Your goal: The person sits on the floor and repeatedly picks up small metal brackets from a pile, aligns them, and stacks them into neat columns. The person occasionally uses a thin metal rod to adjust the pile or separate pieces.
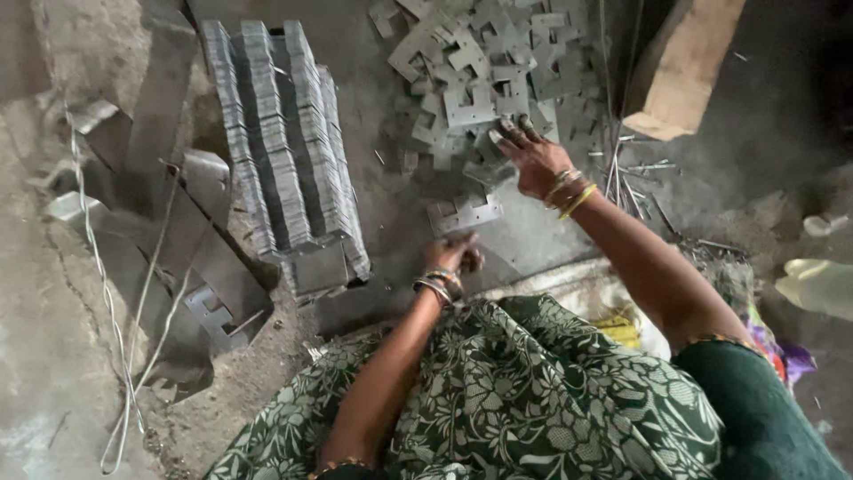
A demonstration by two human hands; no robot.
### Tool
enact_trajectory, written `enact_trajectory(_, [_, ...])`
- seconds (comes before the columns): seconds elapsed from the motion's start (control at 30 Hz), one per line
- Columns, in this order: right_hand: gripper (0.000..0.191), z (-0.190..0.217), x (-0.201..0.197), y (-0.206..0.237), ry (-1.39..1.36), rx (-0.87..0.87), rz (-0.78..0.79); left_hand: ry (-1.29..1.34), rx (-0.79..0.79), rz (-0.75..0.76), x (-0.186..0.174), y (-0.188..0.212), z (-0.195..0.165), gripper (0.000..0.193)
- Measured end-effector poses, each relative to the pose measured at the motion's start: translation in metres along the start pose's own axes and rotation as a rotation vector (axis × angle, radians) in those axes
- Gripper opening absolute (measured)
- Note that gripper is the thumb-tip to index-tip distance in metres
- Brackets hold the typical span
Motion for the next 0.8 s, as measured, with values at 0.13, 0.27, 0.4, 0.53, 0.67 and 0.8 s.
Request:
enact_trajectory(0.13, [0.05, -0.056, 0.004, 0.04, -0.268, 0.324, -0.053, -0.577, 0.299, -0.029, -0.006, 0.021, -0.013, 0.035])
enact_trajectory(0.27, [0.031, -0.086, -0.021, 0.041, -0.298, 0.501, -0.274, -1.263, 1.079, -0.15, 0.039, 0.05, -0.078, 0.034])
enact_trajectory(0.4, [0.046, -0.077, 0.0, 0.017, -0.25, 0.73, 0.085, -1.534, 1.034, -0.143, 0.071, 0.033, -0.097, 0.061])
enact_trajectory(0.53, [0.061, -0.057, -0.017, 0.0, -0.213, 0.632, -0.058, -1.64, 0.878, -0.175, 0.08, 0.028, -0.104, 0.074])
enact_trajectory(0.67, [0.069, -0.066, -0.006, 0.022, -0.374, 0.72, -0.02, -1.683, 0.605, -0.167, 0.07, 0.028, -0.096, 0.079])
enact_trajectory(0.8, [0.073, -0.062, -0.002, 0.037, -0.36, 0.636, -0.06, -1.651, 0.584, -0.211, 0.063, 0.041, -0.087, 0.085])
Point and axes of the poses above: each hand's wrist, its own y-axis away from the middle knuckle, its own x-axis out of the palm, z = x × y, the point moved 9 cm from there along -y, towards the middle knuckle, and after that the axes turned 5 degrees about y, right-handed, at the moved point
